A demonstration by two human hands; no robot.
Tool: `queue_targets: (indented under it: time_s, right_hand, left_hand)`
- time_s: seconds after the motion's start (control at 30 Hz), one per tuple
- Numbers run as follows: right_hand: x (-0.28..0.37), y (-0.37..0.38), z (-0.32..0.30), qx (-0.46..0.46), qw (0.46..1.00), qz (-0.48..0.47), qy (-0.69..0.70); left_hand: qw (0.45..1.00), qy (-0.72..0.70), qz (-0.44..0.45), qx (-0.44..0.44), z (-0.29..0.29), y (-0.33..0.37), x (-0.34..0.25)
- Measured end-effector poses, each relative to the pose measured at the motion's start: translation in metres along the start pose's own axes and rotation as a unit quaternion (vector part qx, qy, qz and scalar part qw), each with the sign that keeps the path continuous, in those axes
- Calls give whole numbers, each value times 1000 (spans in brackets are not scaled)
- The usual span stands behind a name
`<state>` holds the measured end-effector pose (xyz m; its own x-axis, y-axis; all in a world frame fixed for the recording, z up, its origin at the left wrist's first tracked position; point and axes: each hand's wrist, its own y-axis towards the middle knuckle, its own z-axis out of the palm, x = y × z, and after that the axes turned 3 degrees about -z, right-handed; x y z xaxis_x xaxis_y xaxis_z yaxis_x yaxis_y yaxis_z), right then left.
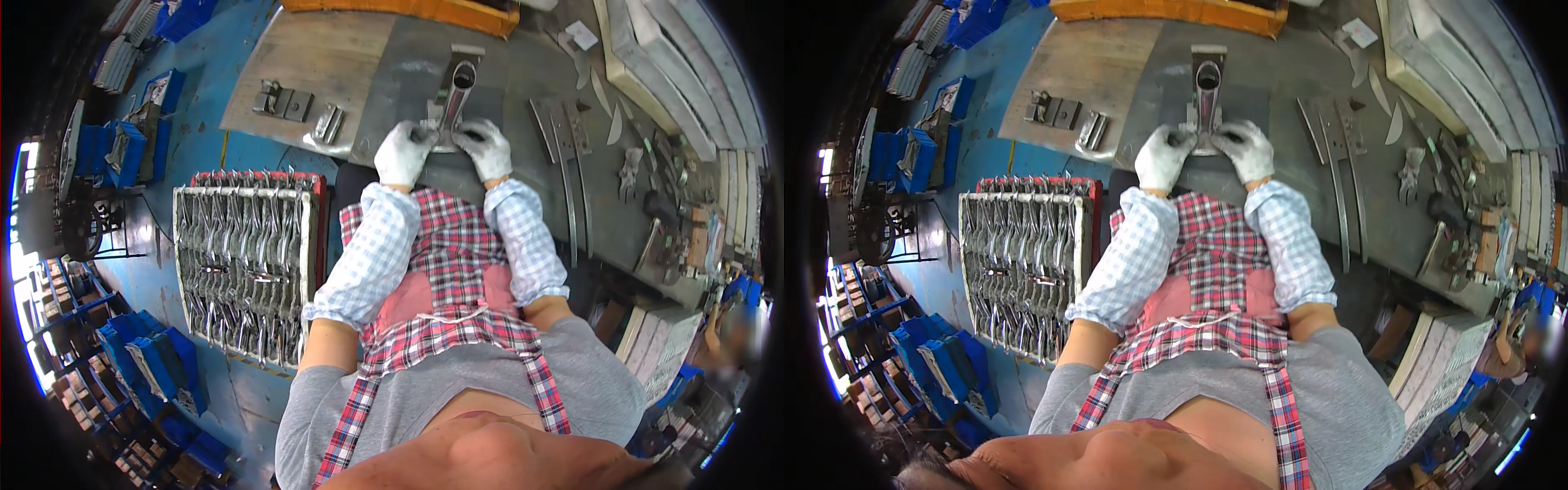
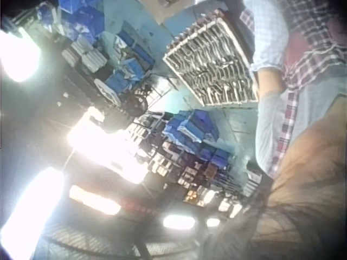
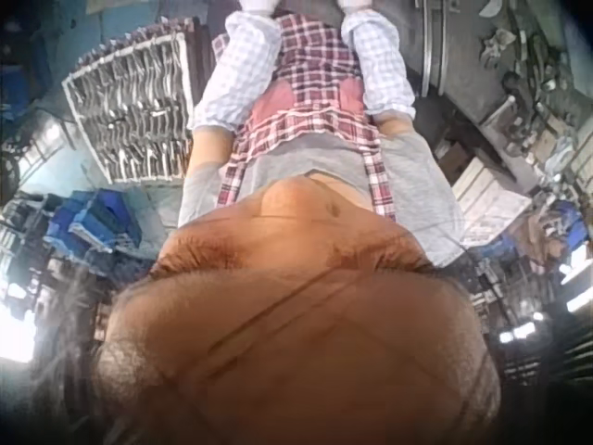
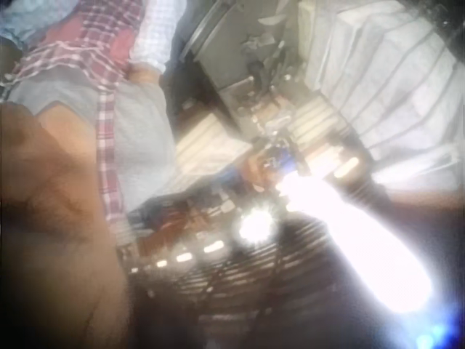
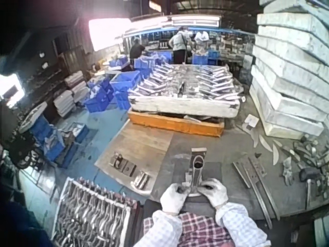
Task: Taking metal brackets from a rack and placing them into a fabrication jig for alignment or assembly.
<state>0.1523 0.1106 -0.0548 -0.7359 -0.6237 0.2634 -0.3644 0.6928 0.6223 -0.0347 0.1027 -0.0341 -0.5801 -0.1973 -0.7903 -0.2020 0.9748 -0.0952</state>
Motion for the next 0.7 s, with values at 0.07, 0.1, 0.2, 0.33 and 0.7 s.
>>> queue_targets:
  time_s: [0.07, 0.1, 0.2, 0.33, 0.7]
  right_hand:
    - [9, 2, 1, -7, 996, 73, 46]
    - [12, 0, 8, -15, 979, 164, 120]
    - [21, 10, 12, 23, 985, 94, 146]
    - [42, 24, -6, 20, 866, 377, 327]
    - [175, 64, 35, 322, 907, -57, 264]
  left_hand:
    - [1000, -5, 17, 15, -9, 2, 0]
    - [1000, -21, 5, 22, -13, 3, 1]
    - [999, -13, 31, -36, -23, -8, 15]
    - [997, 11, 63, -43, -24, -18, 19]
    - [947, -279, 14, -158, -138, -74, 94]
